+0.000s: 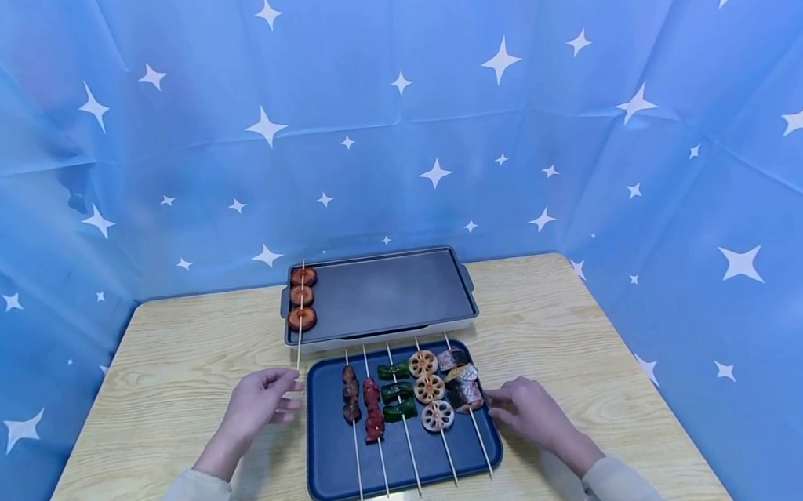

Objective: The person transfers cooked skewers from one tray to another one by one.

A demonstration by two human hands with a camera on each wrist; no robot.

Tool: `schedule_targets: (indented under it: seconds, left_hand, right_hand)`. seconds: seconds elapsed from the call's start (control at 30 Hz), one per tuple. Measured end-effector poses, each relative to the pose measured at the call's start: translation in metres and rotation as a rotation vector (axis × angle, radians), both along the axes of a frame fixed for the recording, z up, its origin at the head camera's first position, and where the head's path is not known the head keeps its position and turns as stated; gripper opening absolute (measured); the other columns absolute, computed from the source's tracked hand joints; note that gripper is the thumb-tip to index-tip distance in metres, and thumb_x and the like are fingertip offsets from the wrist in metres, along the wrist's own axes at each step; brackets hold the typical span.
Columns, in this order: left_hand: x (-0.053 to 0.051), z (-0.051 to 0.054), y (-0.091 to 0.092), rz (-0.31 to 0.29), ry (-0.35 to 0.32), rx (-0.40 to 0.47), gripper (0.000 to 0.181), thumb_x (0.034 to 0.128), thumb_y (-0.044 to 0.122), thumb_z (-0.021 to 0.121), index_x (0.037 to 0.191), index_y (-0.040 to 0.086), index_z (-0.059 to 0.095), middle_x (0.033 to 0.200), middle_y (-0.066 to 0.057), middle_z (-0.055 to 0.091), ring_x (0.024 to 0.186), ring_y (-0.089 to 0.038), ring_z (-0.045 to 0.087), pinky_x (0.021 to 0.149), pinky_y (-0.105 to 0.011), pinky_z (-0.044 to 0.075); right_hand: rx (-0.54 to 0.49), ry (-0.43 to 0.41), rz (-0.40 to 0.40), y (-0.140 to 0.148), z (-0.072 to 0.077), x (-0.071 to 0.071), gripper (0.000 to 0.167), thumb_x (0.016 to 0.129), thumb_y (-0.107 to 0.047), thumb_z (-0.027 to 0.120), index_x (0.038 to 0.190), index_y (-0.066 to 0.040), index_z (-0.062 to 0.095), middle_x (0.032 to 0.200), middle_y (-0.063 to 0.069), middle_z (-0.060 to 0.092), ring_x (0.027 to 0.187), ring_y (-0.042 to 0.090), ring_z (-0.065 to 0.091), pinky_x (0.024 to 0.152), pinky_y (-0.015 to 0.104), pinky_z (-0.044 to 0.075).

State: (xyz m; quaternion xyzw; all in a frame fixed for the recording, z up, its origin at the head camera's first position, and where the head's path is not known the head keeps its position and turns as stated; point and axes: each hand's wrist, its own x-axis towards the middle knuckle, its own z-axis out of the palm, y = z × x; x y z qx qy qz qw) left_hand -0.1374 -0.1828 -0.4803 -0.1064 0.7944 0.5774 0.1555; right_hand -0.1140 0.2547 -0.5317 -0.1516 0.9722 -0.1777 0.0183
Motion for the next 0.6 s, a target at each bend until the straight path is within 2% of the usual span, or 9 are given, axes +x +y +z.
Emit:
schedule_targets:
  seconds: [0.17, 0.37, 0.6]
  left_hand:
    - [-0.005, -0.001, 0.002, 0.011, -0.002, 0.01, 0.046, 0.1021, 0.03, 0.048, 0.133, -0.004, 0.054, 0.119, -0.02, 0.068, 0.084, -0.019, 0.073, 0.072, -0.035, 0.063]
    - [-0.012, -0.004, 0.004, 0.015, -0.008, 0.047, 0.048, 0.1035, 0.028, 0.045, 0.136, -0.007, 0.049, 0.125, -0.025, 0.064, 0.092, -0.023, 0.073, 0.075, -0.033, 0.063]
    - [-0.022, -0.005, 0.007, 0.016, -0.015, 0.101, 0.045, 0.1045, 0.024, 0.042, 0.136, -0.008, 0.049, 0.125, -0.026, 0.064, 0.091, -0.018, 0.073, 0.077, -0.031, 0.063]
  right_hand:
    - [0.008, 0.054, 0.028, 0.001, -0.003, 0.001, 0.032, 0.078, -0.023, 0.079, 0.108, -0.012, 0.075, 0.087, -0.007, 0.074, 0.079, 0.008, 0.06, 0.072, 0.027, 0.053]
    - [0.01, 0.1, 0.049, 0.002, -0.004, 0.002, 0.034, 0.077, -0.021, 0.08, 0.108, -0.01, 0.075, 0.091, -0.004, 0.075, 0.082, 0.012, 0.062, 0.077, 0.034, 0.054]
    - [0.024, 0.073, 0.046, 0.001, -0.002, 0.001, 0.035, 0.078, -0.024, 0.079, 0.11, -0.012, 0.075, 0.092, -0.004, 0.076, 0.084, 0.012, 0.063, 0.079, 0.034, 0.054]
